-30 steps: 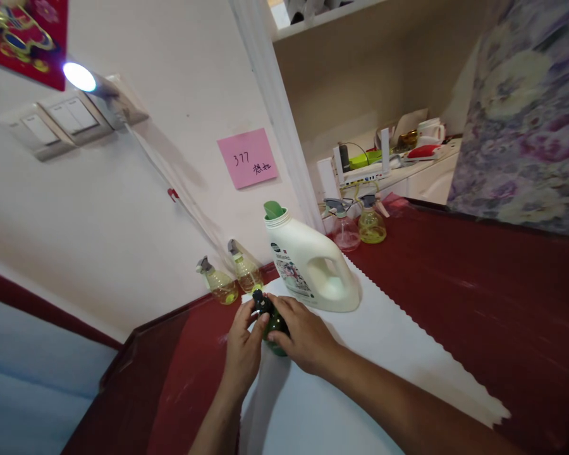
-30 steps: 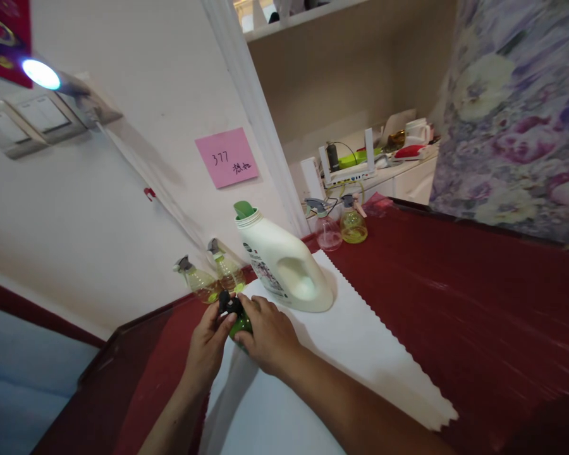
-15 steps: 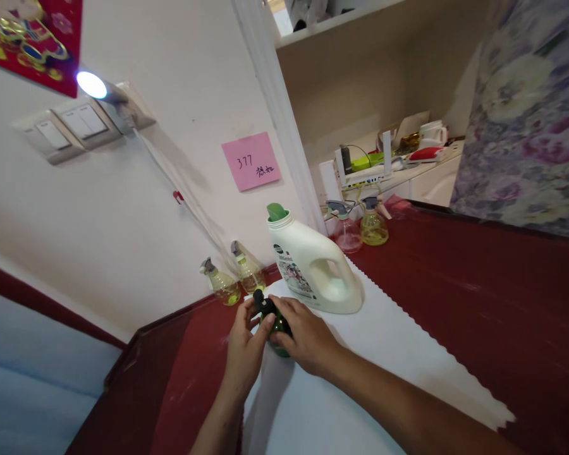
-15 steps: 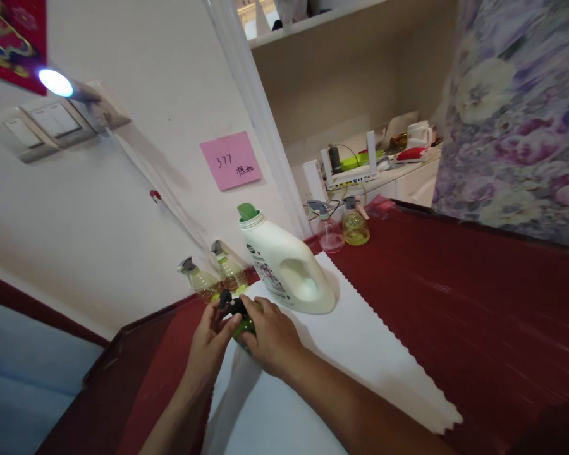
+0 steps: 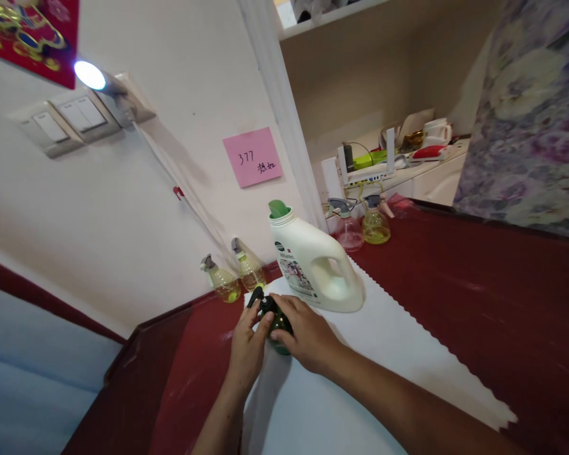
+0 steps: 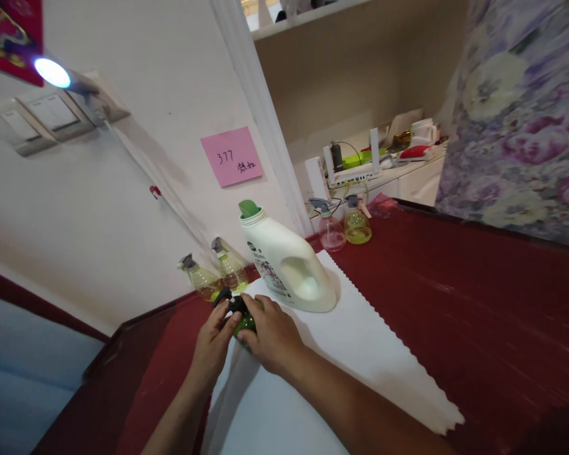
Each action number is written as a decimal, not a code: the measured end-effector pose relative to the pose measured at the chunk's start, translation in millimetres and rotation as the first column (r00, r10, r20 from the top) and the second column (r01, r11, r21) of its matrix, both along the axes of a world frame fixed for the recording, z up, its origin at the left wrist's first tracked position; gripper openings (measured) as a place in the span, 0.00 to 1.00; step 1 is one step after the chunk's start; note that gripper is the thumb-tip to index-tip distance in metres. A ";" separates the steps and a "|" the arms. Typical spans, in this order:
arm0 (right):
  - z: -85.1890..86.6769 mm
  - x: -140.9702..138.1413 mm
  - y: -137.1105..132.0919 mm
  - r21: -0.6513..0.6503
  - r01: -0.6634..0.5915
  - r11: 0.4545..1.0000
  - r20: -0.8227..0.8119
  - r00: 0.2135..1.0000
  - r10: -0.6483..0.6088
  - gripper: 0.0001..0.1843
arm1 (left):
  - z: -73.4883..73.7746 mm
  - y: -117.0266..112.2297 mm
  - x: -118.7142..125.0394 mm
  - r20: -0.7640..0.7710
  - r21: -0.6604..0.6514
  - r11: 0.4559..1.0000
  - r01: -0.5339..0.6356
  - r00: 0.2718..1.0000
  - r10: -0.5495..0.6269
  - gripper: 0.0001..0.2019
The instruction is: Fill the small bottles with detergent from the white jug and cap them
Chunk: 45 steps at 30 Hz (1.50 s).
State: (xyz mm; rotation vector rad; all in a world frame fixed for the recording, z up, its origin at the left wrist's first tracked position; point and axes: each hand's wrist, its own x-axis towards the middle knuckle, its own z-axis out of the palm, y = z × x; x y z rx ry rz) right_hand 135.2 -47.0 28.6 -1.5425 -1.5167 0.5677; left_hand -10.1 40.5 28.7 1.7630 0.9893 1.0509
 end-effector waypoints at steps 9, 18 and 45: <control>1.9 0.0 -1.5 0.010 0.006 1.000 -0.002 1.000 -0.006 0.39 | 11.0 -0.6 13.9 0.070 -0.017 1.000 -0.002 0.998 0.003 0.28; 1.7 0.2 -0.3 -0.003 0.005 1.000 0.001 1.000 -0.005 0.39 | 3.9 -1.1 6.9 0.027 0.014 0.997 0.069 0.997 -0.070 0.21; 0.5 -1.4 0.4 0.014 0.012 1.000 -0.005 1.000 -0.012 0.34 | 7.6 -2.5 9.9 0.079 0.001 1.000 0.017 0.997 -0.017 0.28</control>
